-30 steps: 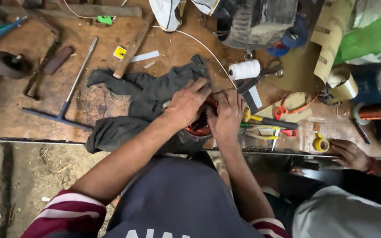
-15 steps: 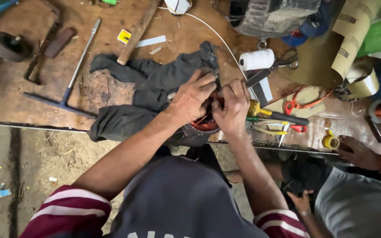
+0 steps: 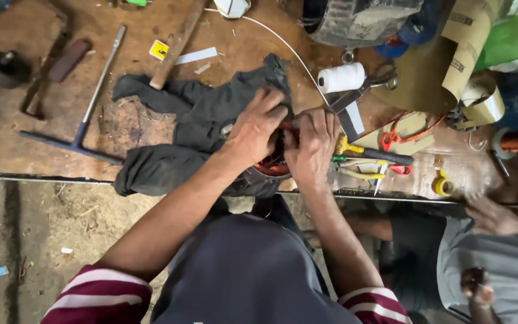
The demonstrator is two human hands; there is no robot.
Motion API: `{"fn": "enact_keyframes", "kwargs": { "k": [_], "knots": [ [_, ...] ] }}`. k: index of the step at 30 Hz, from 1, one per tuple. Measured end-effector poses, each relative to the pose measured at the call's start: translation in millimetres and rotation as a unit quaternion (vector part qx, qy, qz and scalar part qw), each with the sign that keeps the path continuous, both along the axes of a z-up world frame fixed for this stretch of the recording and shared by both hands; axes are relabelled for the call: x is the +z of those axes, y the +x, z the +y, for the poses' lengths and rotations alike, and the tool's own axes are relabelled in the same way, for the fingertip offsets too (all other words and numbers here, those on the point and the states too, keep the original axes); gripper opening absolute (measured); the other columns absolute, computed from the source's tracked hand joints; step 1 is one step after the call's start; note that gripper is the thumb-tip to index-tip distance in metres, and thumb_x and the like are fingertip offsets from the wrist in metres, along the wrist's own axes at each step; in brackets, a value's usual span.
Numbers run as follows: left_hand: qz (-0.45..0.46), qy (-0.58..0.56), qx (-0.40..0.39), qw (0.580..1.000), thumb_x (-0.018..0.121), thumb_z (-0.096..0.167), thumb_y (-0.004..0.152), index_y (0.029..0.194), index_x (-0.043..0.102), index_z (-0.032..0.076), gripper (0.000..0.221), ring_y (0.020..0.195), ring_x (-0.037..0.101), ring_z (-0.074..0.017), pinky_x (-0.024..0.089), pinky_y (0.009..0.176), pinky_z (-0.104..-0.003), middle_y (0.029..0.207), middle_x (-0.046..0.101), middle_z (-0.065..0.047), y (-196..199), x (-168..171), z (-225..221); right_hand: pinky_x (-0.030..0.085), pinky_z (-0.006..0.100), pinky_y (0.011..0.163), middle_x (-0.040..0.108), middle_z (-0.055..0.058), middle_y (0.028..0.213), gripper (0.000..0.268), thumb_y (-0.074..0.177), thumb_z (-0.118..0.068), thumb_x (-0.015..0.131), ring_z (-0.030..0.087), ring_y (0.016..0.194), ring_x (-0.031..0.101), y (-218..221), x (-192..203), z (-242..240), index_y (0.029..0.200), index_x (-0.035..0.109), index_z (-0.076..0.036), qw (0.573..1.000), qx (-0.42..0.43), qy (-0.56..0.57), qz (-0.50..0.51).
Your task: The person works on an electric motor stator with copper windings resting on a cloth on the workbench. They brush the stator slots with a yellow-handled brush, tap and press the windings with a mallet and by hand, and reposition the copper wires around the stator.
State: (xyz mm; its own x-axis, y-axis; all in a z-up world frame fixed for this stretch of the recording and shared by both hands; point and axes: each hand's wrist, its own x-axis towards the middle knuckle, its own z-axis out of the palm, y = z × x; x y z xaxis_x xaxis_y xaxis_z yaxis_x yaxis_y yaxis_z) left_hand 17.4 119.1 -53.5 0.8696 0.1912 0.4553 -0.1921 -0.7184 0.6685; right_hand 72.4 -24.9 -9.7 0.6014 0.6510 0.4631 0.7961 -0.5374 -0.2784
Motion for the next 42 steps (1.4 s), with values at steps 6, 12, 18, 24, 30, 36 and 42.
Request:
{"fn": "enact_keyframes", "kwargs": {
  "k": [6, 12, 18, 24, 30, 36, 42],
  "knots": [
    [-0.033, 0.008, -0.032, 0.999, 0.076, -0.002, 0.061, 0.105, 0.064, 0.0, 0.046, 0.125, 0.052, -0.0383, 0.056, 0.091, -0.044, 0.123, 0.058, -0.01, 3, -10, 2, 0.046, 0.052, 0.09, 0.056, 0.017, 0.099, 0.022, 0.069, 0.001, 0.073, 0.041, 0.099, 0.055, 11, -19, -2, 0.085, 0.058, 0.001, 0.997, 0.012, 0.039, 0.064],
    [-0.052, 0.013, -0.013, 0.998, 0.071, -0.001, 0.053, 0.11, 0.062, -0.004, 0.057, 0.122, 0.05, -0.0426, 0.054, 0.089, -0.047, 0.122, 0.057, -0.017, -3, -4, 1, 0.047, 0.052, 0.093, 0.062, 0.018, 0.108, 0.034, 0.071, -0.002, 0.078, 0.043, 0.105, 0.058, 11, 11, -30, 0.101, 0.063, 0.001, 0.995, 0.077, 0.031, 0.06],
    [0.007, 0.02, -0.016, 1.0, 0.077, 0.0, 0.072, 0.112, 0.064, 0.005, 0.042, 0.114, 0.052, -0.0383, 0.049, 0.1, -0.045, 0.12, 0.056, -0.013, -5, 6, -3, 0.048, 0.05, 0.102, 0.063, 0.015, 0.124, 0.044, 0.094, -0.016, 0.074, 0.038, 0.115, 0.061, 68, -43, -152, 0.135, 0.061, -0.006, 0.992, -0.026, -0.015, 0.119],
    [0.01, 0.054, 0.039, 0.998, 0.077, 0.003, 0.072, 0.109, 0.069, 0.009, 0.038, 0.113, 0.054, -0.0365, 0.047, 0.099, -0.046, 0.122, 0.057, -0.012, -6, 20, -15, 0.046, 0.05, 0.097, 0.06, 0.012, 0.127, 0.052, 0.08, -0.018, 0.075, 0.037, 0.113, 0.056, 108, -72, -200, 0.13, 0.064, -0.011, 0.981, -0.017, -0.19, 0.047],
    [0.039, -0.003, 0.109, 0.993, 0.074, -0.001, 0.072, 0.105, 0.069, 0.007, 0.035, 0.113, 0.059, -0.0352, 0.051, 0.097, -0.044, 0.119, 0.059, -0.012, -6, 19, -24, 0.046, 0.049, 0.098, 0.059, 0.01, 0.126, 0.053, 0.081, -0.02, 0.077, 0.035, 0.116, 0.057, 148, -75, -214, 0.132, 0.063, -0.013, 0.966, 0.081, -0.217, 0.116],
    [0.041, -0.004, 0.114, 0.993, 0.074, -0.001, 0.073, 0.103, 0.07, 0.009, 0.033, 0.108, 0.06, -0.0346, 0.052, 0.093, -0.043, 0.118, 0.06, -0.011, -5, 24, -23, 0.049, 0.049, 0.096, 0.059, 0.014, 0.124, 0.054, 0.075, -0.011, 0.077, 0.039, 0.117, 0.058, 177, -64, -207, 0.128, 0.064, -0.011, 0.94, 0.148, -0.223, 0.209],
    [0.033, 0.005, 0.106, 0.994, 0.074, 0.001, 0.074, 0.106, 0.069, 0.008, 0.033, 0.109, 0.059, -0.0352, 0.05, 0.092, -0.044, 0.119, 0.059, -0.011, -9, 24, -23, 0.053, 0.048, 0.084, 0.064, 0.016, 0.113, 0.044, 0.082, -0.015, 0.078, 0.038, 0.101, 0.065, 172, -45, -197, 0.122, 0.061, -0.006, 0.946, 0.12, -0.147, 0.262]
  ]
}}
